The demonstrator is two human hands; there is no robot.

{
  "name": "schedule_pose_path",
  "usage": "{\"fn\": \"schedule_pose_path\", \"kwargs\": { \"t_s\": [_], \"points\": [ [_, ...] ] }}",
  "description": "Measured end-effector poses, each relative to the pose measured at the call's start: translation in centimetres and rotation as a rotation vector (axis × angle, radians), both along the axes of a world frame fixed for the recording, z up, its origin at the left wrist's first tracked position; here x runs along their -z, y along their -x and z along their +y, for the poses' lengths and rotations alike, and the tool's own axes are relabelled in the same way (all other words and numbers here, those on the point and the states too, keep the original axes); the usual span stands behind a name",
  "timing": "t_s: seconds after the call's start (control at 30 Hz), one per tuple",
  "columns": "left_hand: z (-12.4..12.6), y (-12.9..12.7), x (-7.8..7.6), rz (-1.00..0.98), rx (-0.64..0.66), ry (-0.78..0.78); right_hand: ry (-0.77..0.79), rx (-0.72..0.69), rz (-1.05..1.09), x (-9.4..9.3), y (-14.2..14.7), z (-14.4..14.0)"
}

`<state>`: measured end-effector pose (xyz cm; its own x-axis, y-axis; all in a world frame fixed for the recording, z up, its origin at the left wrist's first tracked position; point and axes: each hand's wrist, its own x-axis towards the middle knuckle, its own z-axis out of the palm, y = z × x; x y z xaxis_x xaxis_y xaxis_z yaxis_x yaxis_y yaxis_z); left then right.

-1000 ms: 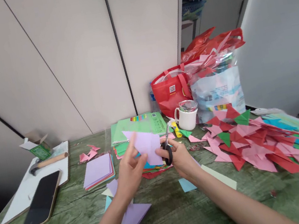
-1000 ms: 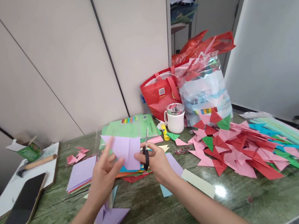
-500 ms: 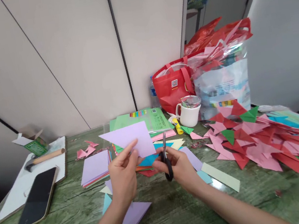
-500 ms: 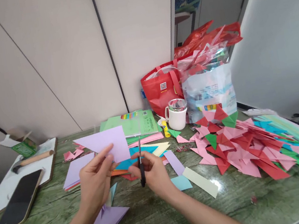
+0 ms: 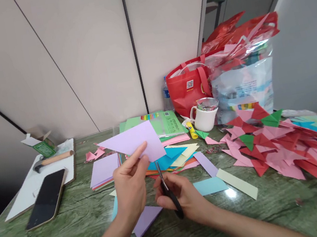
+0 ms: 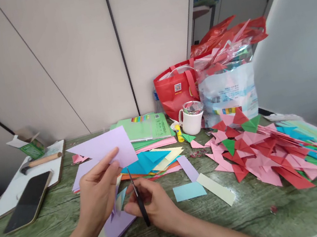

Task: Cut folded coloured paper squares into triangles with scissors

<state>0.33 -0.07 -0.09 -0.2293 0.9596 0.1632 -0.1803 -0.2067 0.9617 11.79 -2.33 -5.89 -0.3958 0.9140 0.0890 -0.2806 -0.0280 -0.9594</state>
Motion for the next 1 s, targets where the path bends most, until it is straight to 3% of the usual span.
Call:
{"fn": "schedule_pose_path", "kwargs": {
  "t_s": [0.37, 1.0],
  "points": [
    [-0.2, -0.4, 1.5, 0.034, 0.083, 0.075, -0.002, 0.014, 0.004, -0.6, -0.4, 0.1],
    [-0.4, -0.3, 1.7, 0.097, 0.078, 0.094, 0.008, 0.012, 0.014, -0.4, -0.4, 0.2]
  ]
}}
